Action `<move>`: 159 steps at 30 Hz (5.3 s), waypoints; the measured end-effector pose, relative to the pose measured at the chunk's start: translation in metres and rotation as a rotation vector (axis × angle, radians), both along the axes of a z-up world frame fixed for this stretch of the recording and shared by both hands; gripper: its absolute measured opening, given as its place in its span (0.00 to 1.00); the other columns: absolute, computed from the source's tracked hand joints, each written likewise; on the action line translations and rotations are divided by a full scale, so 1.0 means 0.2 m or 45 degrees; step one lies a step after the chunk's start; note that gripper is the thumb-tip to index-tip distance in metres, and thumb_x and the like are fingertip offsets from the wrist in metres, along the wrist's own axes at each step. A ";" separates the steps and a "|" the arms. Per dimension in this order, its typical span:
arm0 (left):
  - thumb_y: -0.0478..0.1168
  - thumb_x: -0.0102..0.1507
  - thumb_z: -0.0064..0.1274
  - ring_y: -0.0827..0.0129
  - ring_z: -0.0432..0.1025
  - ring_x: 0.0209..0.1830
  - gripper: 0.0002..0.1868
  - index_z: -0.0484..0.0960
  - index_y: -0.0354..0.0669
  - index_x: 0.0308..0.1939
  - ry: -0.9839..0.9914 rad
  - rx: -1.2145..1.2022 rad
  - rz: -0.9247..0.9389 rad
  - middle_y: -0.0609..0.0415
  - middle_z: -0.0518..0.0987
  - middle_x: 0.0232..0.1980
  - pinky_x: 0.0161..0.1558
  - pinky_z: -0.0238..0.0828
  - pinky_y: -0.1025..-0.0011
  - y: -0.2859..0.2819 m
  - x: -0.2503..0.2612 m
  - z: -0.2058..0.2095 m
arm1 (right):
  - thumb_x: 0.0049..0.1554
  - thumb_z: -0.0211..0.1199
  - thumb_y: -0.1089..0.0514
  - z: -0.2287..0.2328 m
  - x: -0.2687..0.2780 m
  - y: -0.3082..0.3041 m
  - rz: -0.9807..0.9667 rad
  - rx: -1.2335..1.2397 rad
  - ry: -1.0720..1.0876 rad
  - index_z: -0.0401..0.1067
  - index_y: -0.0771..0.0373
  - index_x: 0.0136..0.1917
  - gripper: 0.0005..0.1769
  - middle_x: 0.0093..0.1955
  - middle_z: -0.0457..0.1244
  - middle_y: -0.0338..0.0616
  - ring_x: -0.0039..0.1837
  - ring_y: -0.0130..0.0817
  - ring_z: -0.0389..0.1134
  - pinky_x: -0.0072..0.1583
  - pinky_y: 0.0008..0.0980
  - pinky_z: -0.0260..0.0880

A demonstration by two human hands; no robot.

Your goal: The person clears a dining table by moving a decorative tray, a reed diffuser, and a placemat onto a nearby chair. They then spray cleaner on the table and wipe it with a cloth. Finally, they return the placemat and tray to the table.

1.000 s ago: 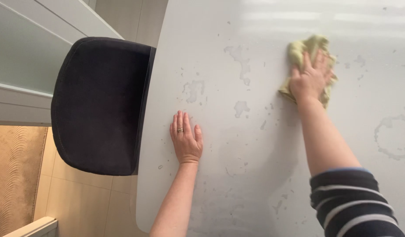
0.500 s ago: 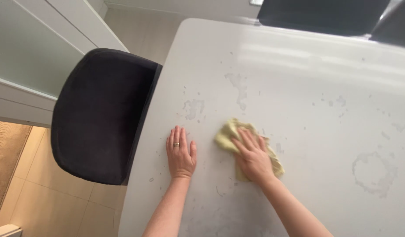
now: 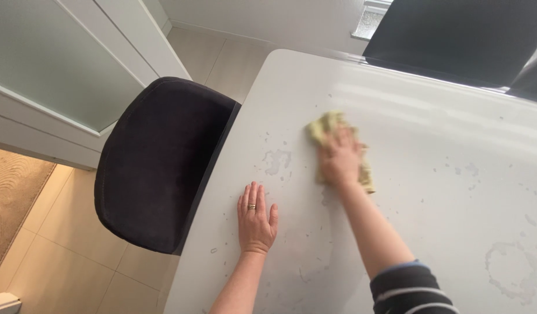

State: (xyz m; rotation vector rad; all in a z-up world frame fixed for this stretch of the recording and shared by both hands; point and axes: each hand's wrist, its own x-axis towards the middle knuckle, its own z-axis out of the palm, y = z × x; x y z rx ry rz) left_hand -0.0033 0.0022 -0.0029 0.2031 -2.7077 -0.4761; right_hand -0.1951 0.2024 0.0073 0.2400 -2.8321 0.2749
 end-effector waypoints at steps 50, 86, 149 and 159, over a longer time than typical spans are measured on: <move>0.55 0.64 0.50 0.46 0.46 0.83 0.47 0.51 0.38 0.79 -0.196 0.281 -0.123 0.40 0.47 0.84 0.75 0.43 0.46 -0.03 0.02 0.10 | 0.59 0.49 0.33 -0.14 -1.25 0.14 -0.373 -0.303 -0.280 0.63 0.29 0.75 0.31 0.86 0.39 0.46 0.83 0.56 0.35 0.77 0.58 0.28; 0.66 0.67 0.29 0.46 0.45 0.83 0.39 0.55 0.57 0.80 -0.073 -0.016 0.014 0.42 0.42 0.86 0.74 0.38 0.37 0.02 0.07 -0.03 | 0.58 0.55 0.48 -0.09 -1.09 0.96 -0.299 -0.317 -0.334 0.60 0.42 0.79 0.35 0.83 0.47 0.41 0.83 0.44 0.42 0.78 0.49 0.35; 0.51 0.73 0.27 0.56 0.44 0.85 0.33 0.54 0.37 0.79 0.047 0.310 -0.265 0.43 0.58 0.81 0.80 0.20 0.53 0.02 1.38 0.31 | 0.61 0.48 0.48 0.12 2.26 -0.12 0.585 -0.256 -0.495 0.51 0.48 0.82 0.36 0.86 0.39 0.40 0.86 0.47 0.32 0.79 0.57 0.27; 0.49 0.74 0.27 0.57 0.43 0.85 0.32 0.53 0.39 0.80 0.050 0.352 -0.316 0.46 0.56 0.83 0.80 0.20 0.49 0.02 1.41 0.26 | 0.55 0.59 0.65 -0.03 2.68 1.72 -0.664 -0.006 0.290 0.66 0.49 0.80 0.40 0.82 0.55 0.54 0.77 0.65 0.58 0.72 0.61 0.61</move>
